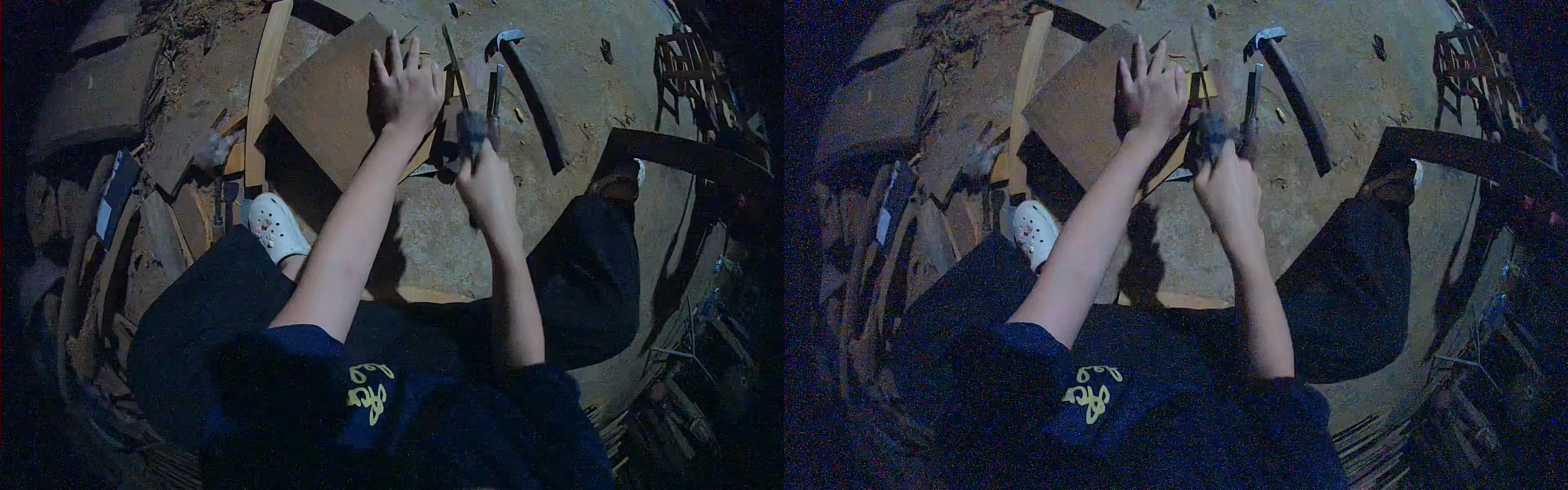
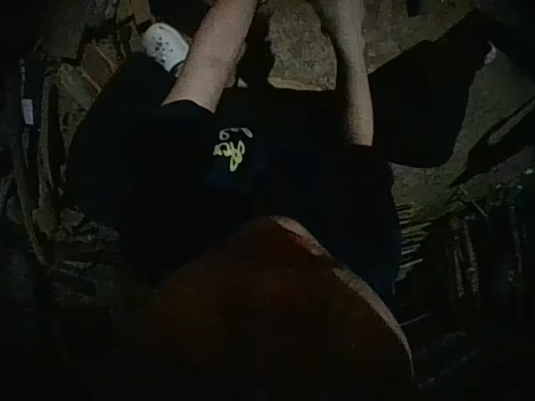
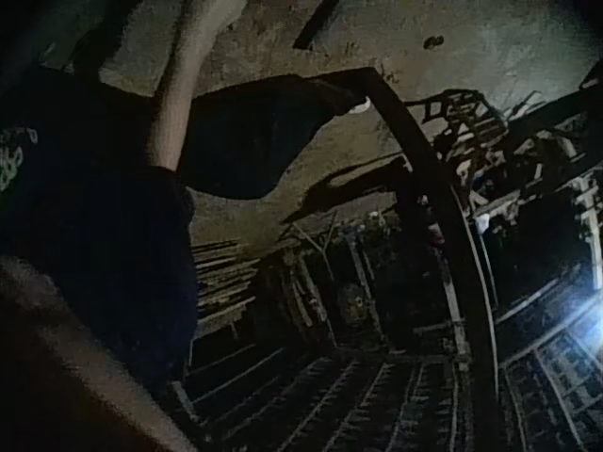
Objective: Using a hammer to drive a chisel into wood to carve out a joint or shape the piece.
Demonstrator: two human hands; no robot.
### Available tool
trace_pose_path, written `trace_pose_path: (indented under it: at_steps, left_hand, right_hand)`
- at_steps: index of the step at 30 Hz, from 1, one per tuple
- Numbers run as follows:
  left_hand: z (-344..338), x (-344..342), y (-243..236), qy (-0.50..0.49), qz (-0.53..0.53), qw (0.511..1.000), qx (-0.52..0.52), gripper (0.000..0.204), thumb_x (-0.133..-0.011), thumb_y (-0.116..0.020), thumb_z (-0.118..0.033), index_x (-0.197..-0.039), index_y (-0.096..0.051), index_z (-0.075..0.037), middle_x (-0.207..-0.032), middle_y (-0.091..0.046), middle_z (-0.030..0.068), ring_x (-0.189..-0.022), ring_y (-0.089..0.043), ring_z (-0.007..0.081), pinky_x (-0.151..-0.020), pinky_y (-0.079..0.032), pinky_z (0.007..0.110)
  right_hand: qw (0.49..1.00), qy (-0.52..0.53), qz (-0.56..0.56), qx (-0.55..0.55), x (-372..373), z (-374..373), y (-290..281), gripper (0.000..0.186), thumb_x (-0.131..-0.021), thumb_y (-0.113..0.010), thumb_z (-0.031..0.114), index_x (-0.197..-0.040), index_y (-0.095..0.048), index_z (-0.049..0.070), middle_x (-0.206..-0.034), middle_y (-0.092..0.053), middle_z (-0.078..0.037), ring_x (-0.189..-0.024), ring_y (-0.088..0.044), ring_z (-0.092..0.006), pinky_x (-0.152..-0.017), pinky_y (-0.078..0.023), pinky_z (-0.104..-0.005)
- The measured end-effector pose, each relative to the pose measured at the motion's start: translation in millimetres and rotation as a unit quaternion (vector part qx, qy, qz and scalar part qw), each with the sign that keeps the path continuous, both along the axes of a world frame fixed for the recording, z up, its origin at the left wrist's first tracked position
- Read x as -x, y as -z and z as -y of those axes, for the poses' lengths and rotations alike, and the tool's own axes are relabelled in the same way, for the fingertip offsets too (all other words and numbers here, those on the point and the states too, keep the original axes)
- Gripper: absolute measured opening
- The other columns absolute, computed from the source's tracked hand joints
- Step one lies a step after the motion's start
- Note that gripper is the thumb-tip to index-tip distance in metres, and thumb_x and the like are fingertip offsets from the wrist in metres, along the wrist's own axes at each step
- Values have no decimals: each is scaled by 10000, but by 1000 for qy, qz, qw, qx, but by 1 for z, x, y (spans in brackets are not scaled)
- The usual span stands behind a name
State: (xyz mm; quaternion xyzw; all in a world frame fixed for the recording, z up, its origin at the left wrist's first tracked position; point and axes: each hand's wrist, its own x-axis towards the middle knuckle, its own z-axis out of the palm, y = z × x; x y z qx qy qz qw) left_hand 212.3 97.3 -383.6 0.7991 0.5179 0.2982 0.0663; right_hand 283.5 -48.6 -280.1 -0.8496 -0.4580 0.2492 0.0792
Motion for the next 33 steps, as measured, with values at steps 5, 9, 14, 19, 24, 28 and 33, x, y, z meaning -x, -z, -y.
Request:
trace_pose_path:
  at_steps: [5,9,14,19,24,28,33]
  left_hand:
    - [-2,13,6,-31,-12,999,-5,391,-924,-430,-256,-1061,-665,25,-1376,-487,135,-1373,-278,379,-1111,-143,580]
    - [-1,11,1,-22,-17,1000,1,401,-927,-424,-255,-1109,-641,28,-1374,-488,136,-1373,-285,373,-1110,-149,583]
    - [0,11,1,-12,-10,1000,-7,373,-926,-422,-255,-1044,-656,11,-1362,-493,158,-1378,-268,396,-1110,-152,592]
    - [3,7,1,24,-37,999,1,353,-919,-427,-265,-942,-673,-12,-1334,-520,177,-1374,-271,416,-1115,-138,605]
    - [5,6,3,16,-10,1000,-7,353,-916,-432,-263,-924,-678,-9,-1324,-531,174,-1371,-278,417,-1113,-141,607]
    - [4,10,7,16,-16,1000,-10,347,-910,-439,-257,-925,-684,-12,-1329,-528,168,-1365,-287,416,-1116,-135,602]
    - [5,2,1,25,-22,999,0,358,-915,-422,-261,-938,-683,-17,-1301,-539,172,-1369,-283,409,-1115,-121,608]
  right_hand:
    - [999,-7,-10,31,19,13,-11,263,-837,-570,194,-994,-539,-14,-804,-635,-296,-786,-632,-460,-716,-506,-540]
    - [1000,-8,-25,6,4,10,2,278,-838,-570,203,-1007,-537,-15,-813,-637,-293,-789,-631,-462,-720,-507,-537]
    - [1000,0,-20,15,3,-5,7,293,-836,-574,220,-1030,-534,4,-839,-645,-282,-823,-630,-461,-740,-504,-535]
    - [999,9,-9,31,3,-2,-2,219,-850,-540,151,-997,-558,-9,-842,-628,-296,-827,-607,-465,-735,-476,-523]
    - [1000,12,-2,0,4,-3,5,219,-844,-546,135,-1022,-559,9,-829,-632,-284,-801,-612,-464,-713,-480,-532]
    - [998,9,-2,60,20,32,-8,313,-831,-586,218,-1039,-528,-8,-832,-639,-288,-781,-633,-461,-722,-506,-540]
    - [1000,12,5,-1,7,-3,5,293,-833,-582,203,-1026,-527,-10,-824,-634,-298,-785,-631,-466,-704,-506,-544]
